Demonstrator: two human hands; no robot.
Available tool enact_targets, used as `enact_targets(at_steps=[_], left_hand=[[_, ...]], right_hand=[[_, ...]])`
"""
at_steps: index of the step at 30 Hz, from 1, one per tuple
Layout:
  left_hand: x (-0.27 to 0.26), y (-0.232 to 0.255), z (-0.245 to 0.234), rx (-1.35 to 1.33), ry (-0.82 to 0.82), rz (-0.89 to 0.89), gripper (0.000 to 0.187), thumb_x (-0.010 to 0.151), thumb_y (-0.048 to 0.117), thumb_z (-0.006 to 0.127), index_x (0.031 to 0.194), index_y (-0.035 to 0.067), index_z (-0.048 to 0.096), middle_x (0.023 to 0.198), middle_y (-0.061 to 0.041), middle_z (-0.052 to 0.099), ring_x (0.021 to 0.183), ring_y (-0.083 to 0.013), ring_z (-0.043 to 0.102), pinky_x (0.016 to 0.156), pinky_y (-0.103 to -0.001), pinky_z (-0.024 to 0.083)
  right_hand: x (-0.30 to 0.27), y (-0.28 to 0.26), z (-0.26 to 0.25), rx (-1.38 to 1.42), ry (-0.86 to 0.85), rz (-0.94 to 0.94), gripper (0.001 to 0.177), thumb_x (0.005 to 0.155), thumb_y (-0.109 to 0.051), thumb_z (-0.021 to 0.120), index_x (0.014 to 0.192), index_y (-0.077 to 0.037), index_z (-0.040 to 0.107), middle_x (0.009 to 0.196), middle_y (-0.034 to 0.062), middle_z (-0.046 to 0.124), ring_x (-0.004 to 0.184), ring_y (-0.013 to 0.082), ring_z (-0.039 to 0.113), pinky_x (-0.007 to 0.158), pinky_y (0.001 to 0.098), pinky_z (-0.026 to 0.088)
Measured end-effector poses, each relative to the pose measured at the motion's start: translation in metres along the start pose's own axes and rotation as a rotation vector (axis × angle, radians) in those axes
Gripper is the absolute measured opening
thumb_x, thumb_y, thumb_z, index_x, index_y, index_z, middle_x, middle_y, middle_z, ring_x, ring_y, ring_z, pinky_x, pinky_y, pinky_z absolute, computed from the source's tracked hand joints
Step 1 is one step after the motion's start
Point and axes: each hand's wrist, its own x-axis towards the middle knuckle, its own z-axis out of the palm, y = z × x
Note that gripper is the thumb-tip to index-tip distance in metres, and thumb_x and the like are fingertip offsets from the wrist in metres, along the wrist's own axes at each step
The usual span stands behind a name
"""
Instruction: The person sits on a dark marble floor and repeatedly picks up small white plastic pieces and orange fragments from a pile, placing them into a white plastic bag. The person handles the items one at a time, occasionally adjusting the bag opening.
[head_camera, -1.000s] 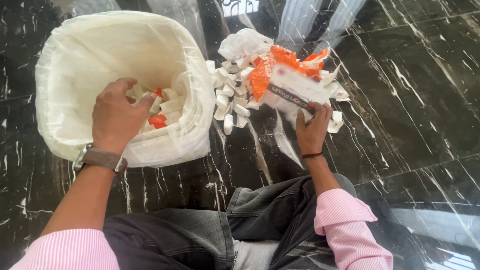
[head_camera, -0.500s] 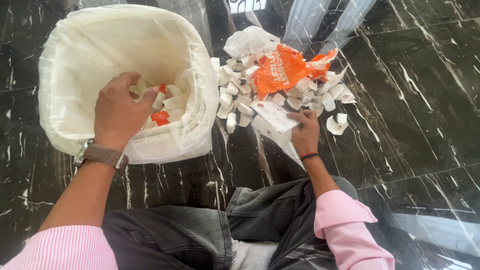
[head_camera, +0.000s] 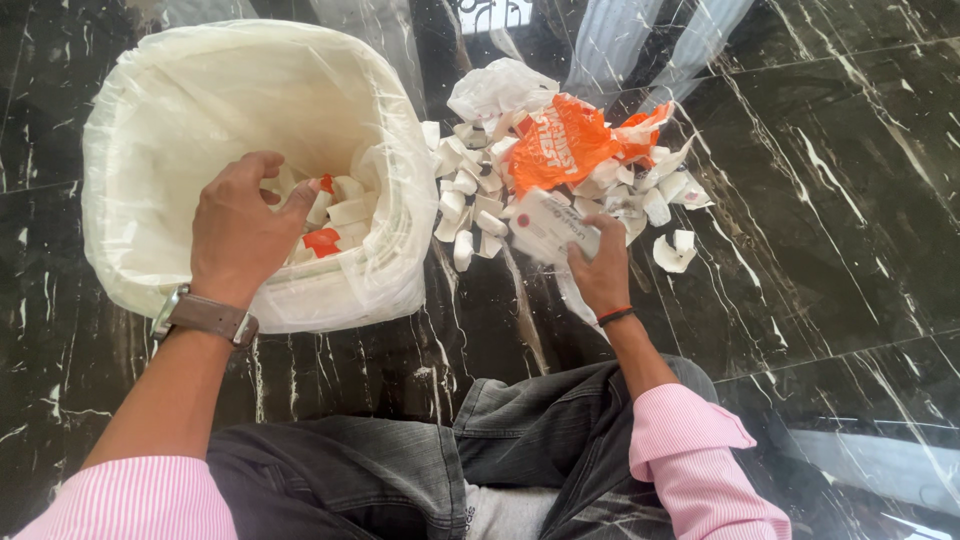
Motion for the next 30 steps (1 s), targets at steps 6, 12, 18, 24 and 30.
enact_targets(at_steps=[6,12,18,24,30], left_hand=[[0.0,0.0,0.0,-0.011,0.005,0.016,0.044,0.094,0.033,0.078,0.121,-0.002,0.069,0.115,-0.019,0.072,0.089,-0.0281,0.072,0.08,-0.042,0.055],[-0.001,0.0,-0.001,-0.025,0.009,0.012,0.045,0.094,0.032,0.078,0.121,-0.002,0.069,0.116,-0.019,0.072,0.089,-0.0283,0.072,0.079,-0.042,0.055],[-0.001,0.0,0.0,-0.011,0.01,0.026,0.045,0.095,0.033,0.078,0.121,-0.002,0.069,0.116,-0.019,0.073,0.089,-0.0287,0.072,0.08,-0.042,0.055],[-0.001,0.0,0.0,-0.012,0.009,0.022,0.044,0.095,0.032,0.078,0.121,-0.002,0.07,0.115,-0.019,0.073,0.09,-0.0287,0.073,0.081,-0.042,0.055],[0.0,0.0,0.0,-0.027,0.006,0.021,0.044,0.095,0.033,0.078,0.121,-0.002,0.069,0.116,-0.018,0.073,0.09,-0.0287,0.072,0.08,-0.041,0.055]], right_hand=[[0.003,-0.013,-0.005,0.041,-0.062,0.034,0.056,0.085,0.0,0.068,0.138,-0.002,0.054,0.126,0.0214,0.064,0.119,0.0354,0.063,0.104,0.0414,0.049],[0.005,-0.02,-0.011,0.07,-0.061,0.059,0.054,0.083,0.002,0.064,0.136,-0.003,0.058,0.117,0.021,0.063,0.107,0.0342,0.062,0.091,0.04,0.049],[0.0,-0.004,-0.003,0.073,-0.09,0.113,0.034,0.084,0.005,0.064,0.113,-0.01,0.072,0.102,0.0153,0.056,0.089,0.0264,0.06,0.071,0.0326,0.05],[-0.003,0.004,0.002,0.207,-0.046,-0.027,0.028,0.086,0.013,0.057,0.102,-0.006,0.068,0.131,0.0221,0.058,0.121,0.0304,0.063,0.094,0.0323,0.053],[-0.003,0.002,0.0,0.162,-0.111,0.274,0.013,0.096,0.004,0.054,0.102,-0.004,0.061,0.112,0.0168,0.076,0.109,0.0235,0.074,0.092,0.0323,0.055]])
